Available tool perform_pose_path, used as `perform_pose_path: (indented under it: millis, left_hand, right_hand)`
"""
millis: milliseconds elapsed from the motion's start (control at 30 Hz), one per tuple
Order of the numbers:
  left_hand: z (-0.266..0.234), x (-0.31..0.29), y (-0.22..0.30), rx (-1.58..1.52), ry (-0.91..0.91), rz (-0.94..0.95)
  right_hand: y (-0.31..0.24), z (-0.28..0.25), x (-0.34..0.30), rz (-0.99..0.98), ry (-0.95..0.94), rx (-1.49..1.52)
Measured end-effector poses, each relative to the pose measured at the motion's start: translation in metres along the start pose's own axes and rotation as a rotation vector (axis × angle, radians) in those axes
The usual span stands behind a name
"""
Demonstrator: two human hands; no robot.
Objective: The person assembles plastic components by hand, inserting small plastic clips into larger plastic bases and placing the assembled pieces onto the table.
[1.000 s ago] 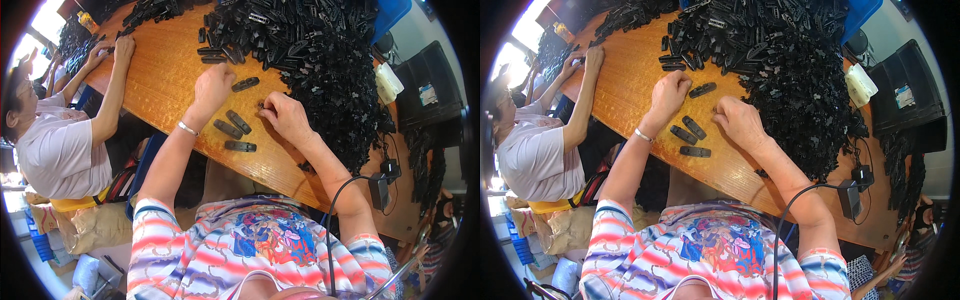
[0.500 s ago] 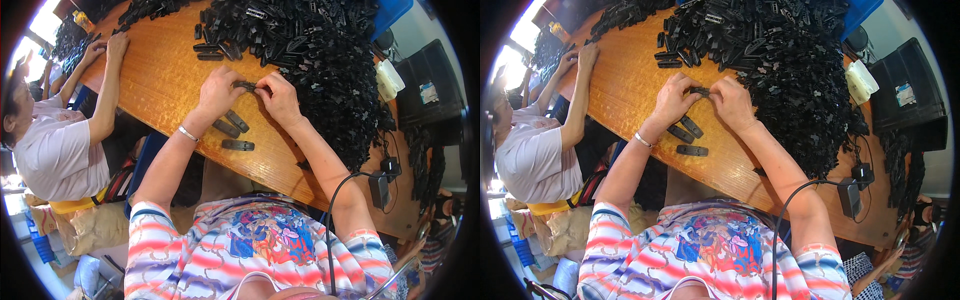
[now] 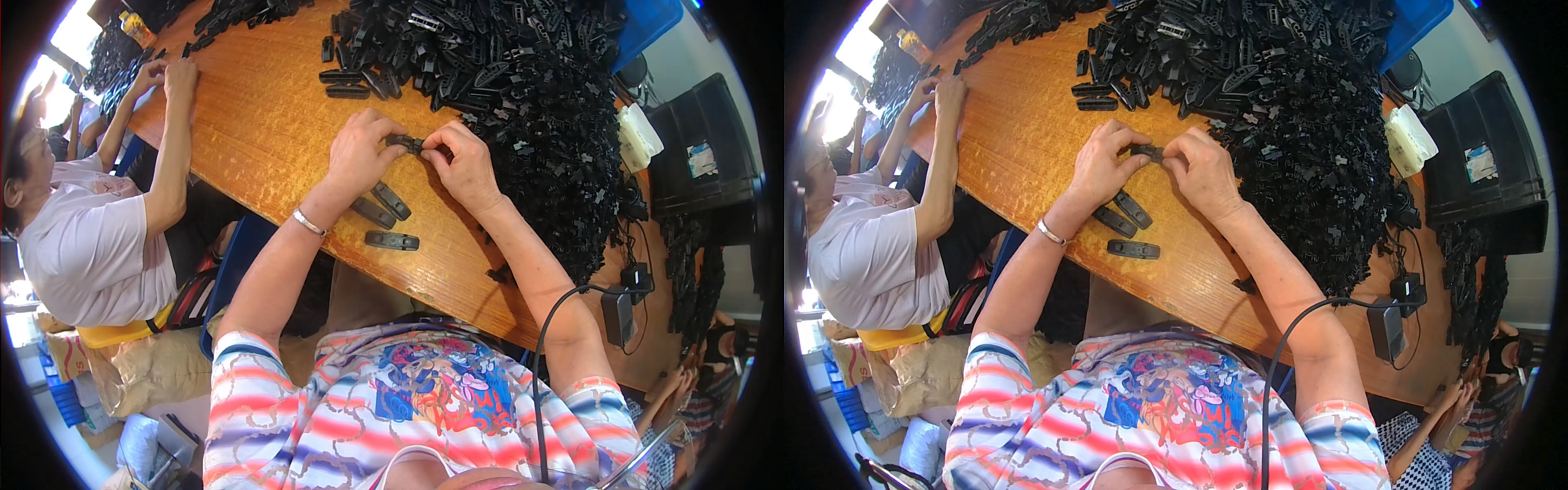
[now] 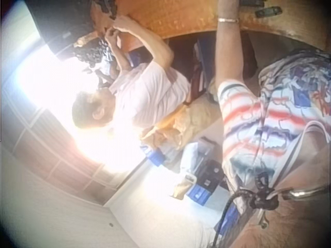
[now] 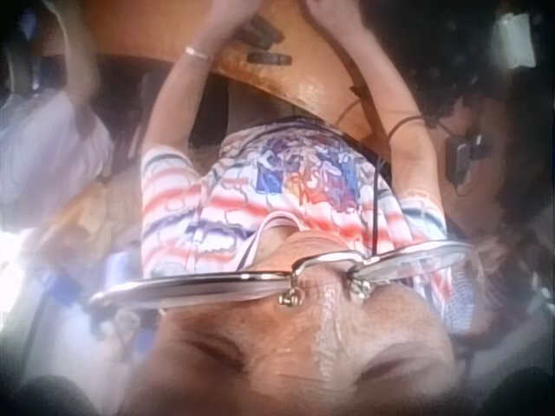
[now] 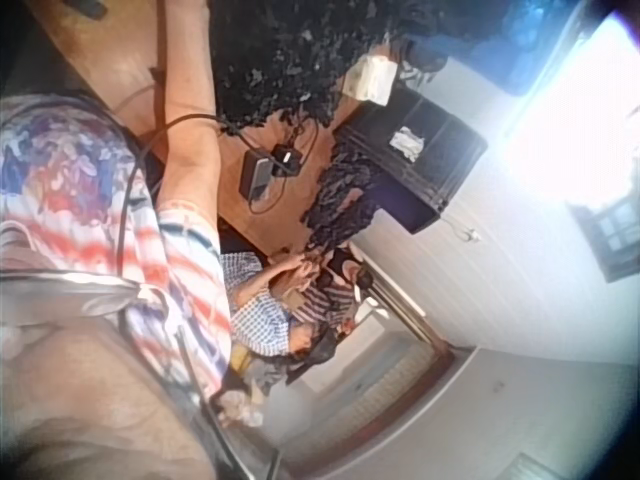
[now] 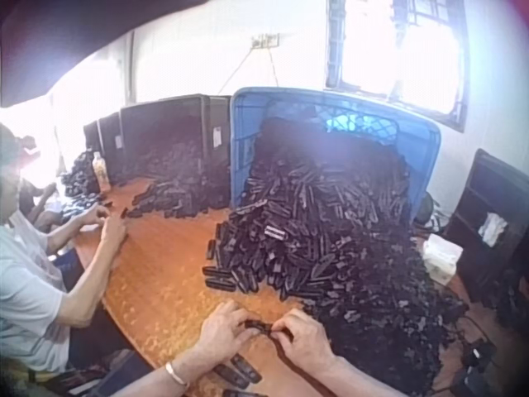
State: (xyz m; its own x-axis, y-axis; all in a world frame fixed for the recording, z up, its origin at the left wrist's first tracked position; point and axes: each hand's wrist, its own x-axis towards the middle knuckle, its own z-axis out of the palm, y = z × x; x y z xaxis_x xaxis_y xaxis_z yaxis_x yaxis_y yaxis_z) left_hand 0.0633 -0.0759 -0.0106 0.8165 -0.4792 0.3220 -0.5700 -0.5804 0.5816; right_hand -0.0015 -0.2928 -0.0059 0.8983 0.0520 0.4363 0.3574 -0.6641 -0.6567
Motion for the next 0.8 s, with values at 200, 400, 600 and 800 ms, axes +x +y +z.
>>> perform_pose_path:
  millis: [200, 400, 600, 800]
  left_hand:
    - [-0.035, 0.001, 0.055, -0.068, -0.366, -0.358]
    - [-0.011, 0.006, 0.028, 0.121, -0.061, 0.100]
    - [-0.014, 0.022, 0.016, 0.132, -0.117, 0.248]
    - [-0.018, 0.012, 0.012, 0.060, -0.196, 0.187]
  right_hand:
    - [0.005, -0.010, -0.005, 0.195, 0.079, 0.135]
    - [-0.002, -0.007, -0.012, 0.231, 0.086, 0.143]
    - [-0.003, -0.002, -0.017, 0.244, 0.074, 0.090]
    - [-0.008, 0.001, -0.017, 0.205, 0.096, 0.155]
